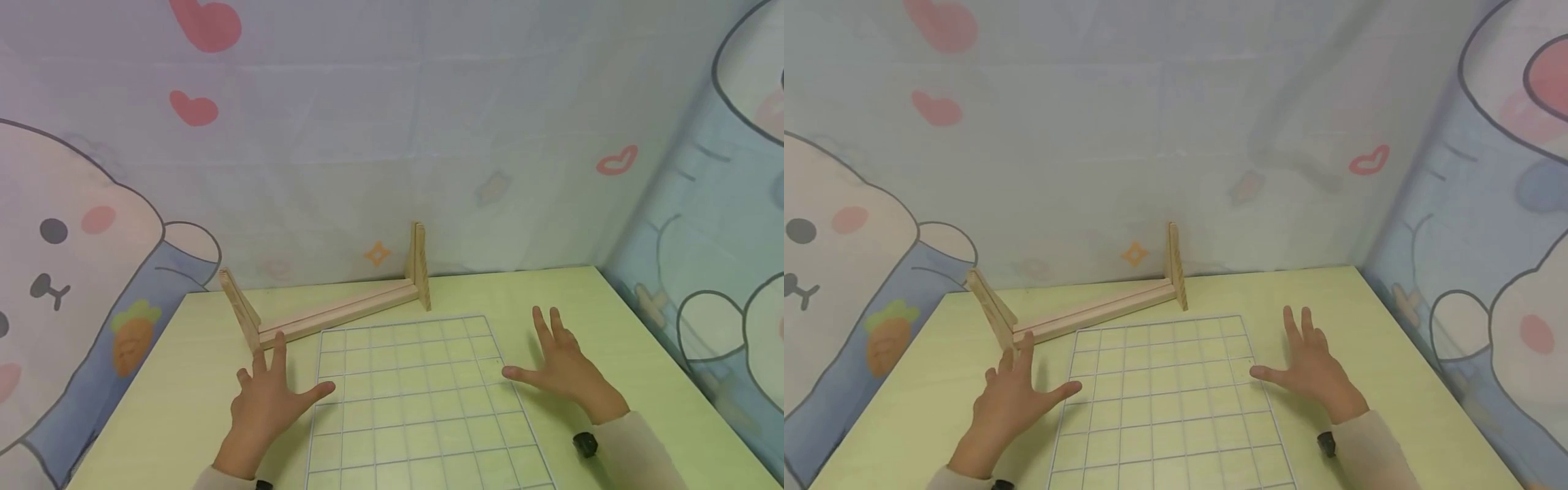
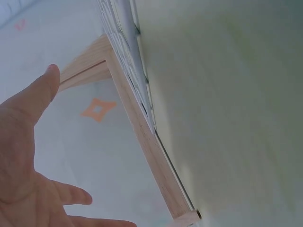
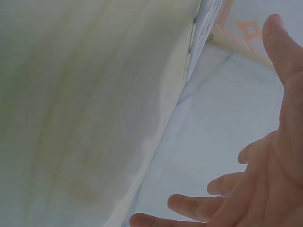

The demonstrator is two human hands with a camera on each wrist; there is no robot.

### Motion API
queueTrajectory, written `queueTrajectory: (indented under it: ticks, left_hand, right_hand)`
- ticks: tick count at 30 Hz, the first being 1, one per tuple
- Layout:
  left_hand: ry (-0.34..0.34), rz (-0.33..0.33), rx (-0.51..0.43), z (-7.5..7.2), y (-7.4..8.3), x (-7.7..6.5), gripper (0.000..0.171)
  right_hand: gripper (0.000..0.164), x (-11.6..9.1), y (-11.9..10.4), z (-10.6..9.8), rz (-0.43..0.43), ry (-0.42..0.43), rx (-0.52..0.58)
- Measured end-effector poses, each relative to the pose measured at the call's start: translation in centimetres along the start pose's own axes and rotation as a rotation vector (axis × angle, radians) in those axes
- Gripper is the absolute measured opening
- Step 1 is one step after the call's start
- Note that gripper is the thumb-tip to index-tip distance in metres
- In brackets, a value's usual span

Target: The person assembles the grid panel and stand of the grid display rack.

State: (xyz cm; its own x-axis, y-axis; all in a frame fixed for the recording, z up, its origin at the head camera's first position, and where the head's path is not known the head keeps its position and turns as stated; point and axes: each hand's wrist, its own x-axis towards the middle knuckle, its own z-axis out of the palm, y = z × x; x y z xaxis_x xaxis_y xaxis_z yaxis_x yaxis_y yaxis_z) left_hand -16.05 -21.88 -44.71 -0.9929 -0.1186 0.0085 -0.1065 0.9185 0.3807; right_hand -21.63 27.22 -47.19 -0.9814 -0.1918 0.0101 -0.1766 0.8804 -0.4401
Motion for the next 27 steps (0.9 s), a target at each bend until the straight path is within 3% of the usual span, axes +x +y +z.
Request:
queueTrajectory:
  ticks: [12,21,27]
  left_hand:
    - [-0.054,-0.041,0.007,0.3,0.8,-0.5,0.150]
    - [-0.109,-0.050,-0.003,0.7,1.9,-0.8,0.150]
    - [-0.127,-0.051,0.014,1.5,2.6,-0.7,0.148]
  right_hand:
    - [0.140,-0.7,-1.7,0.2,-0.014,-0.084,0.004]
    - [0.141,-0.7,-3.2,0.5,0.050,-0.165,0.023]
    - [0.141,-0.5,-4.2,0.9,0.046,-0.210,0.017]
